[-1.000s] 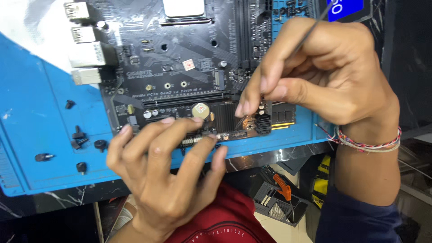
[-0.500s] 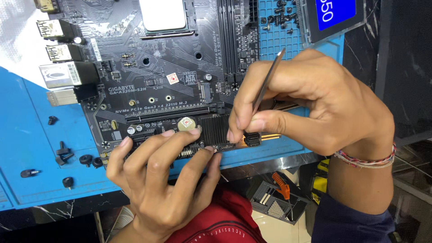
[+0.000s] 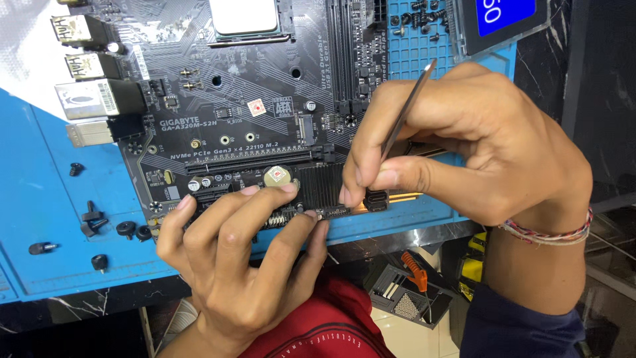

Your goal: The person uses tweezers to pick at small components on a motherboard and then wipes the surface with a white cloth. The person continues to clean the board by wiping different areas with the cloth.

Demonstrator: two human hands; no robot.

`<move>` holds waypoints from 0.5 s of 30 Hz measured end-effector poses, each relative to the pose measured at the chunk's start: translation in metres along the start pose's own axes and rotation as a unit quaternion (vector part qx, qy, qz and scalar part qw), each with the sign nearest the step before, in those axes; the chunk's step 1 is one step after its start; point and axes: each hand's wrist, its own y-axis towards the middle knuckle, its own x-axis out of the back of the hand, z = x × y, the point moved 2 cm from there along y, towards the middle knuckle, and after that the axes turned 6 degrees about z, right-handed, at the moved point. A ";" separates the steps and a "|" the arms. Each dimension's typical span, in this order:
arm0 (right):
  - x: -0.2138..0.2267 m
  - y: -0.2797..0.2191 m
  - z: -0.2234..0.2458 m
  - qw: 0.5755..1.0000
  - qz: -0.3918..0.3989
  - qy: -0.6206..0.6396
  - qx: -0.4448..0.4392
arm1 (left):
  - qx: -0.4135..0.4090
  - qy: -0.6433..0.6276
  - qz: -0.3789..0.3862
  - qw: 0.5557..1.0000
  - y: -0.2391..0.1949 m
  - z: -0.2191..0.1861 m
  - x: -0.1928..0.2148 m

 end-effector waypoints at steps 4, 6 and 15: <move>-0.002 -0.001 0.001 1.000 -0.018 0.005 -0.015 | -0.001 0.001 0.003 1.000 0.000 0.000 0.002; -0.002 -0.001 0.000 1.000 -0.008 -0.003 -0.004 | -0.006 -0.004 0.001 1.000 0.000 0.001 0.002; -0.003 0.000 0.002 1.000 0.000 -0.022 -0.001 | -0.001 -0.004 -0.008 1.000 0.000 0.000 0.002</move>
